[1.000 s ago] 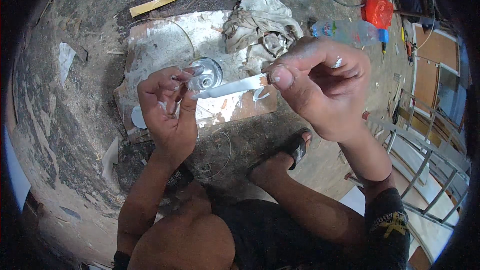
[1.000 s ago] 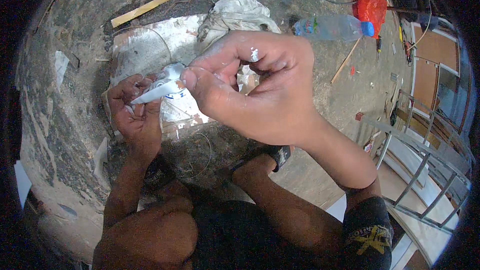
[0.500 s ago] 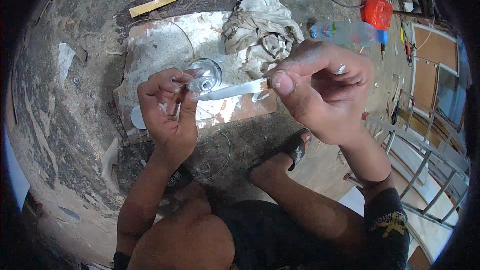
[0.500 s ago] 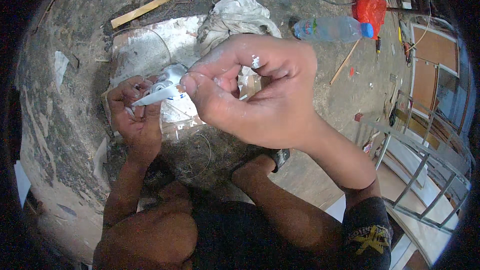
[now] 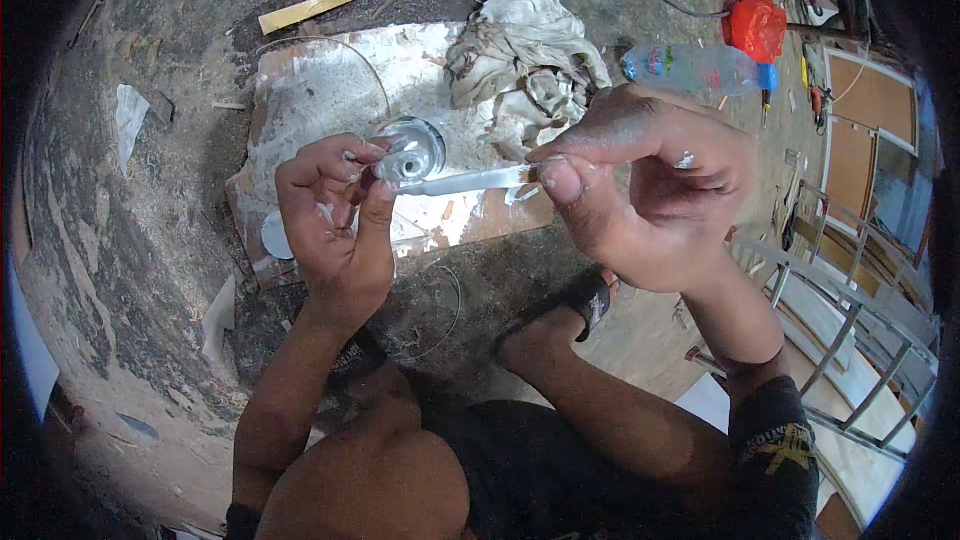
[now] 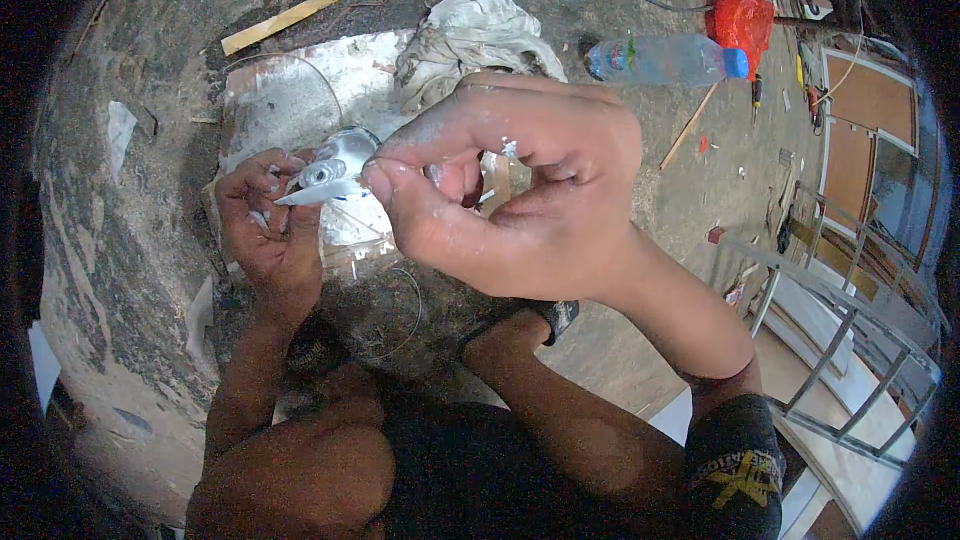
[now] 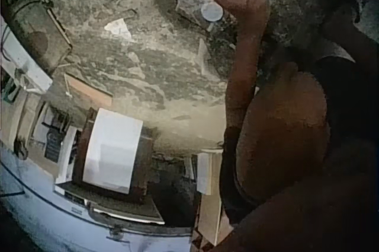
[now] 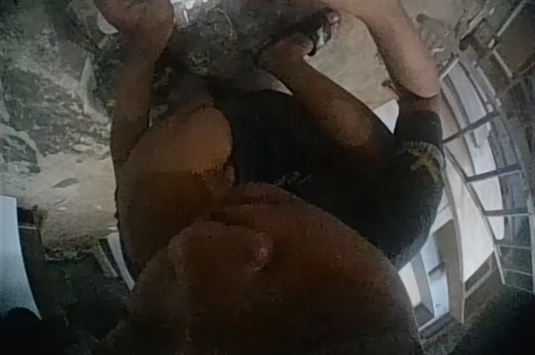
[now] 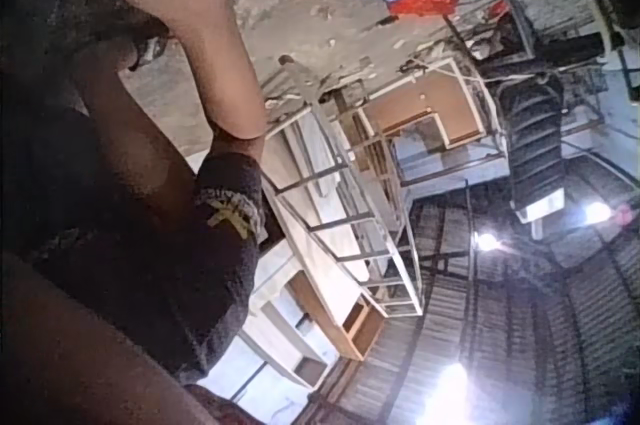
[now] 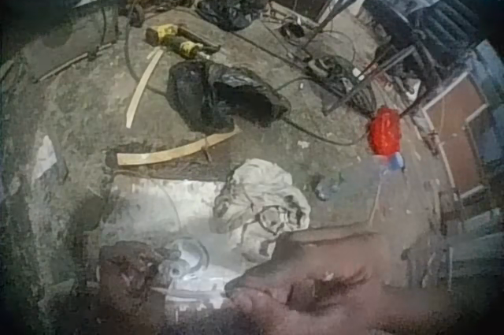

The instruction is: The person mixes a white substance in a small container with a stick, adds water from a bottle, applies the mixture to a plastic pipe fitting, and wipes the fitting with a cloth.

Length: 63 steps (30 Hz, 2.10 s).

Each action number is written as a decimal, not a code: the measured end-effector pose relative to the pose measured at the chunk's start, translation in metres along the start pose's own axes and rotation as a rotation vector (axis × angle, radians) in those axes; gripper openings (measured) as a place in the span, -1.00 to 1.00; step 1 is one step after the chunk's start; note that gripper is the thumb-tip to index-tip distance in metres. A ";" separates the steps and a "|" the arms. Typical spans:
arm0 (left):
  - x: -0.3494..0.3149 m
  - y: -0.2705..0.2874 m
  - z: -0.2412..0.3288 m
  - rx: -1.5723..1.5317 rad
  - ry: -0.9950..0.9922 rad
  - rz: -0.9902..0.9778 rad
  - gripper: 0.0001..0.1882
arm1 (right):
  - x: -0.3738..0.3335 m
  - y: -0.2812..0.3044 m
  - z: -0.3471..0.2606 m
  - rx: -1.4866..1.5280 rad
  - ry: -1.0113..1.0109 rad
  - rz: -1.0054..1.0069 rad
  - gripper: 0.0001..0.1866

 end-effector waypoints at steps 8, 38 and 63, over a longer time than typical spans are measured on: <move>-0.001 0.002 -0.004 -0.044 -0.006 0.022 -0.67 | 0.003 0.003 -0.008 -0.094 0.035 -0.017 -0.95; 0.000 -0.003 0.001 -0.037 0.001 0.010 -0.65 | 0.004 -0.001 -0.022 -0.279 0.250 -0.095 -0.89; 0.000 0.002 0.010 0.017 -0.044 0.051 -0.74 | 0.002 -0.004 -0.006 -0.329 0.228 0.031 -0.92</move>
Point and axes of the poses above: each hand's wrist, its own x-axis towards the middle knuckle, its own y-axis out of the back of the hand, z = x × y, the point moved 7 cm from there along x, towards the middle knuckle, and after that the axes turned 3 degrees about x, right-handed, at the moved point
